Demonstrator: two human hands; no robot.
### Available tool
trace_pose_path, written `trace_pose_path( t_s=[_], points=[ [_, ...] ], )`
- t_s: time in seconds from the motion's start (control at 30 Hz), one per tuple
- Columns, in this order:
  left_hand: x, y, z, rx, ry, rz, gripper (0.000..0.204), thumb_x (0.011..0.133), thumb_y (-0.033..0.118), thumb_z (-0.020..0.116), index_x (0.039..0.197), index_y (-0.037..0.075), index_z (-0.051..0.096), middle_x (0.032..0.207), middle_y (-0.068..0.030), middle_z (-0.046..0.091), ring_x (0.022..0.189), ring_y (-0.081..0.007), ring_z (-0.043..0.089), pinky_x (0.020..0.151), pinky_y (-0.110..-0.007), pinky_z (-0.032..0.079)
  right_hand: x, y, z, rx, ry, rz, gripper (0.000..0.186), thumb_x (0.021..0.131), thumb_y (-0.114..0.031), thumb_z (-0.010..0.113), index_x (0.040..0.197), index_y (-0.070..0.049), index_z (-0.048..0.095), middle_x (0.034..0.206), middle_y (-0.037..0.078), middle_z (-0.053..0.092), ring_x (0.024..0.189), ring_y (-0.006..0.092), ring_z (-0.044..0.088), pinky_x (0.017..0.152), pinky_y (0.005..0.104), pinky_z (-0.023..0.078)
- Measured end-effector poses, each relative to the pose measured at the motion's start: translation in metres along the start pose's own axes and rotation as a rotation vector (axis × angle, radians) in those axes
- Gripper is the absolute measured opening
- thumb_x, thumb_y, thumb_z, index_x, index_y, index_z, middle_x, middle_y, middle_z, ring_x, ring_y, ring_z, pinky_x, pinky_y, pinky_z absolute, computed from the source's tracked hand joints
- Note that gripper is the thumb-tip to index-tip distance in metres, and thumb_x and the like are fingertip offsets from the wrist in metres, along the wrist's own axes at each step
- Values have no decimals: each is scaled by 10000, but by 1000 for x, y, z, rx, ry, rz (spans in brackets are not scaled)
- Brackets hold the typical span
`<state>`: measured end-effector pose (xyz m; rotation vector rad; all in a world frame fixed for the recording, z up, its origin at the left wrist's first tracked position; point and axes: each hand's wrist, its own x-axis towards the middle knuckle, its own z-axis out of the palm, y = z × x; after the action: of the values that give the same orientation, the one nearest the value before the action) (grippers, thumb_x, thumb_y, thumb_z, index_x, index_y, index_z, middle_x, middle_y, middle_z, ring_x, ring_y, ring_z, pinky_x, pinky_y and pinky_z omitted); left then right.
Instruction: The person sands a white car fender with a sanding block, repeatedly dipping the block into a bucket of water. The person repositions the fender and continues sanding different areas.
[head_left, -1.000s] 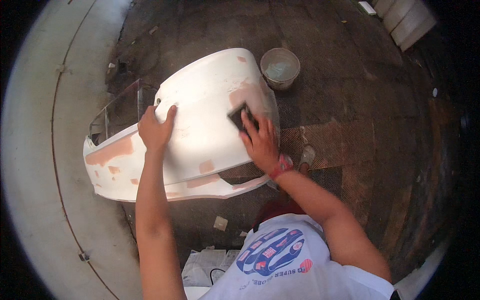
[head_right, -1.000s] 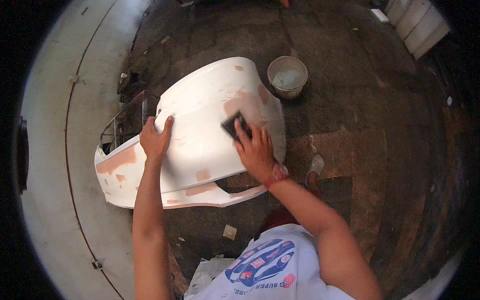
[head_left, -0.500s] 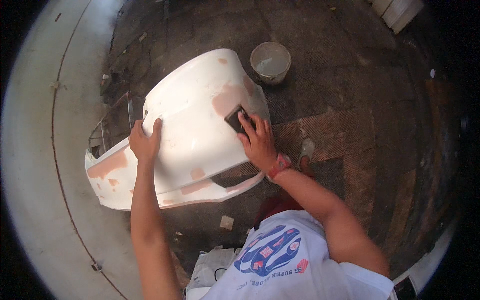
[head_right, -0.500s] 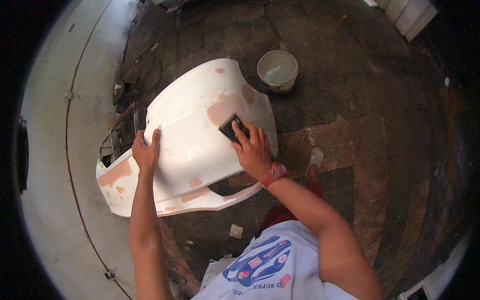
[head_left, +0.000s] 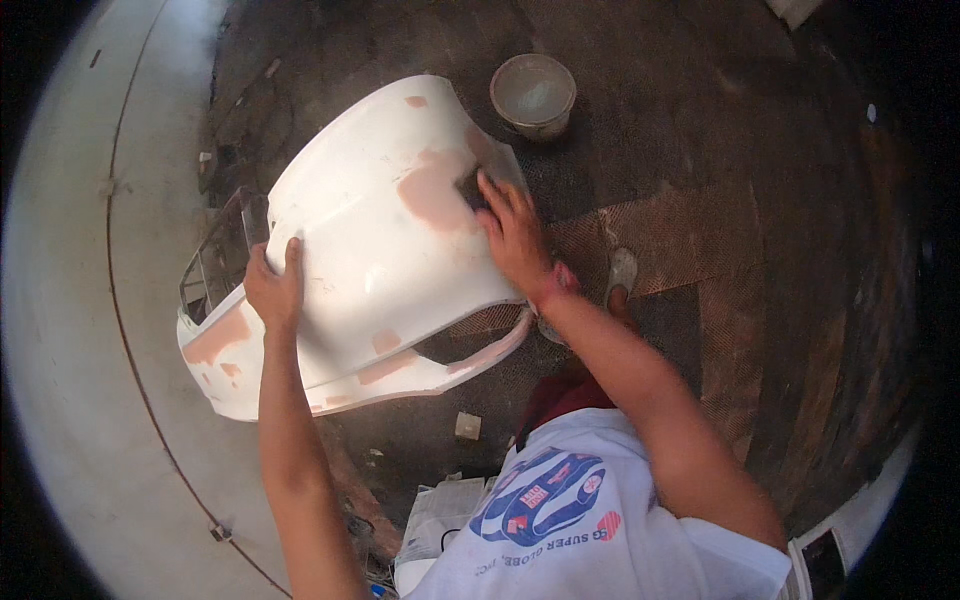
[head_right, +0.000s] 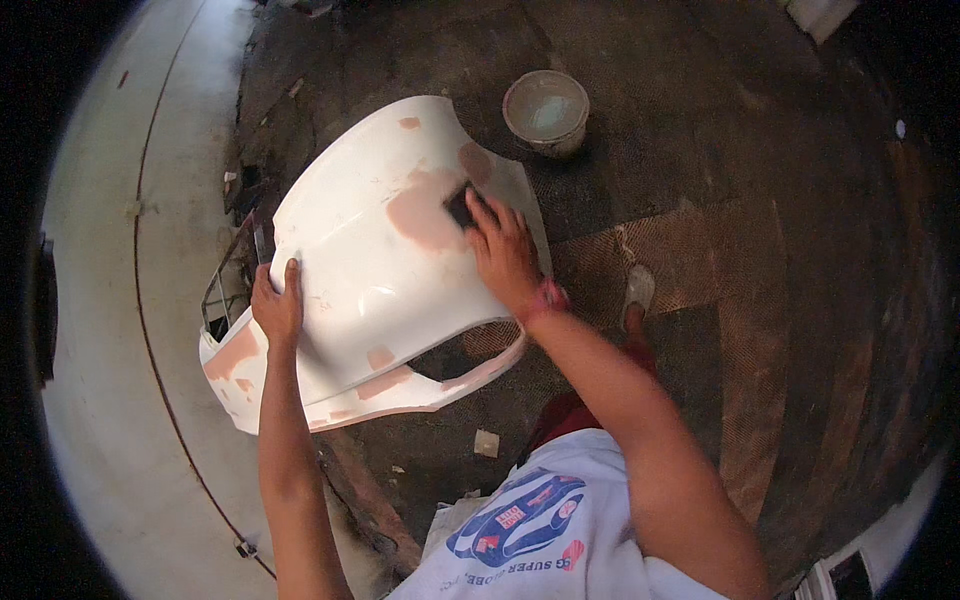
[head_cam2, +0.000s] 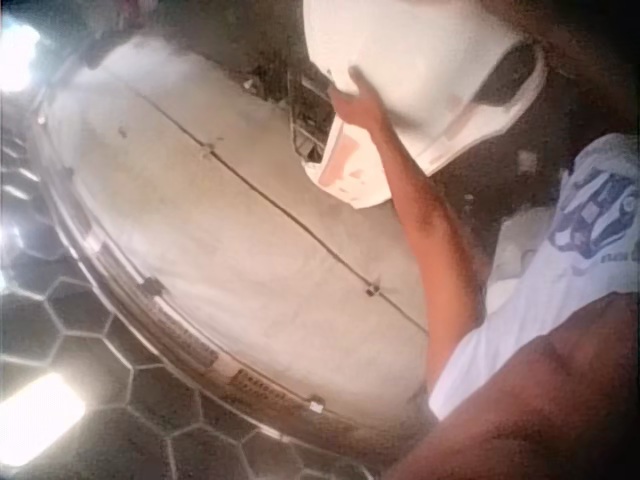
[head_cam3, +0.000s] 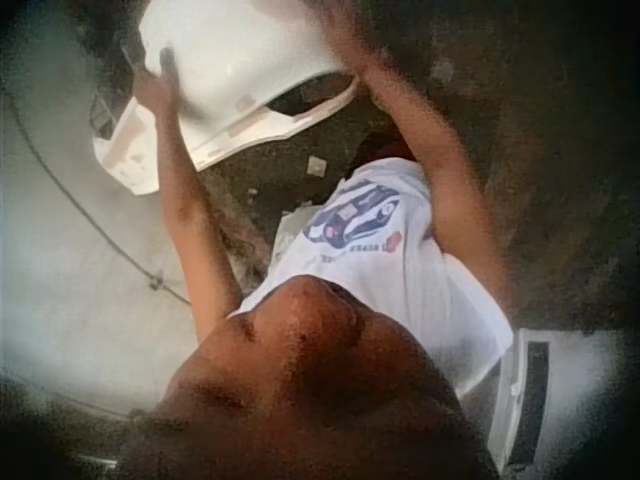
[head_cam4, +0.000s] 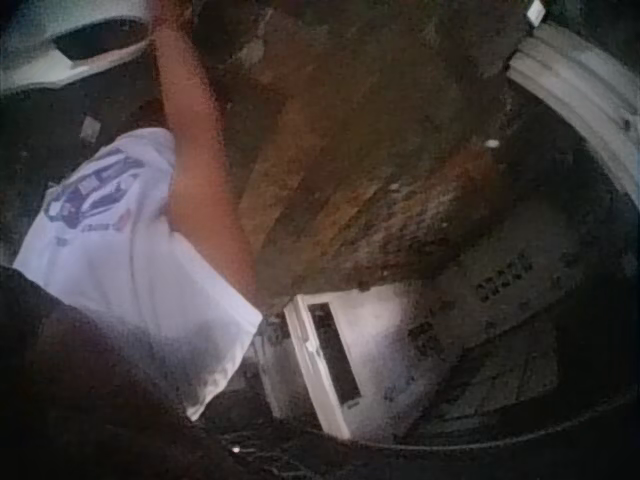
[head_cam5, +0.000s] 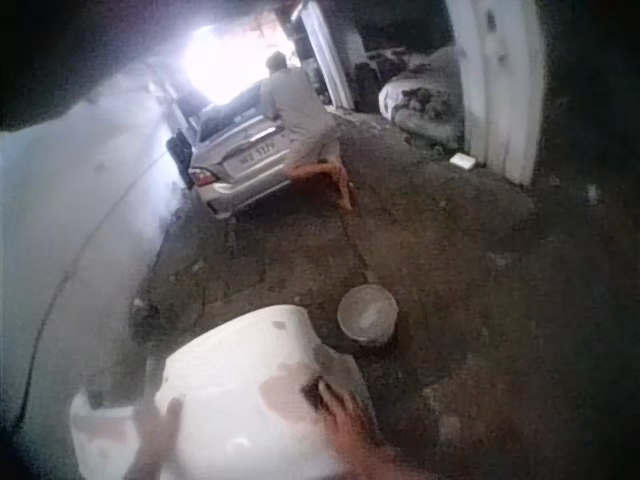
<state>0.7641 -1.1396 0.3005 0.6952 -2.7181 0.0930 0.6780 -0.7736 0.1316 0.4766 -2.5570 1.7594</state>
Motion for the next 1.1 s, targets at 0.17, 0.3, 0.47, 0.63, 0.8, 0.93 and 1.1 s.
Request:
trace_pose_path(
  t_s=[0.17, 0.3, 0.47, 0.63, 0.8, 0.93, 1.1],
  points=[
    [6, 13, 0, -47, -46, 13, 713, 1006, 616, 731, 1286, -40, 701, 1205, -267, 754, 1143, -447, 708, 1012, -519, 527, 25, 28, -4, 54, 20, 52, 605, 1082, -217, 664, 1670, -168, 528, 1486, 225, 597, 1338, 463, 573, 1161, 550, 469],
    [-3, 2, 1, -16, -30, 10, 665, 1021, 592, 729, 1270, -25, 709, 1207, -256, 755, 1146, -432, 708, 1009, -499, 527, -79, 15, -16, -54, -57, -53, 623, 1070, -201, 683, 1672, -161, 526, 1477, 223, 602, 1337, 453, 574, 1157, 542, 475],
    [9, 12, 0, -40, -7, 37, 612, 1034, 560, 725, 1249, -12, 711, 1153, -232, 757, 1075, -394, 710, 969, -475, 533, 27, 51, -4, 89, -28, 100, 675, 1047, -154, 720, 1687, -212, 513, 1501, 202, 586, 1341, 438, 576, 1151, 540, 480],
    [1, 12, -5, -53, -49, 6, 557, 1043, 526, 727, 1210, -5, 713, 1089, -204, 761, 987, -366, 701, 926, -458, 532, -31, 48, -8, 156, -73, 118, 675, 1045, -143, 721, 1685, -206, 515, 1496, 193, 593, 1382, 438, 568, 1186, 528, 468],
    [2, 15, -7, -49, -25, 26, 535, 1045, 514, 728, 1185, -2, 714, 1117, -219, 769, 1029, -387, 719, 942, -462, 533, -18, 66, -1, 208, -102, 229, 651, 1060, -150, 713, 1680, -176, 519, 1515, 192, 590, 1426, 433, 555, 1223, 510, 450],
    [16, 23, -1, -62, -34, 41, 550, 1047, 519, 727, 1191, -11, 711, 1118, -224, 768, 1025, -390, 716, 954, -458, 534, 48, 84, 1, 197, -26, 211, 651, 1064, -155, 717, 1682, -188, 518, 1511, 185, 580, 1418, 428, 559, 1218, 520, 454],
    [-1, 7, -1, -41, -43, 11, 612, 1047, 549, 718, 1226, -36, 705, 1158, -252, 763, 1090, -416, 723, 1007, -474, 532, -35, 27, -14, 67, -72, 88, 662, 1064, -166, 714, 1690, -198, 502, 1481, 178, 594, 1372, 422, 573, 1181, 523, 478]
  ],
)
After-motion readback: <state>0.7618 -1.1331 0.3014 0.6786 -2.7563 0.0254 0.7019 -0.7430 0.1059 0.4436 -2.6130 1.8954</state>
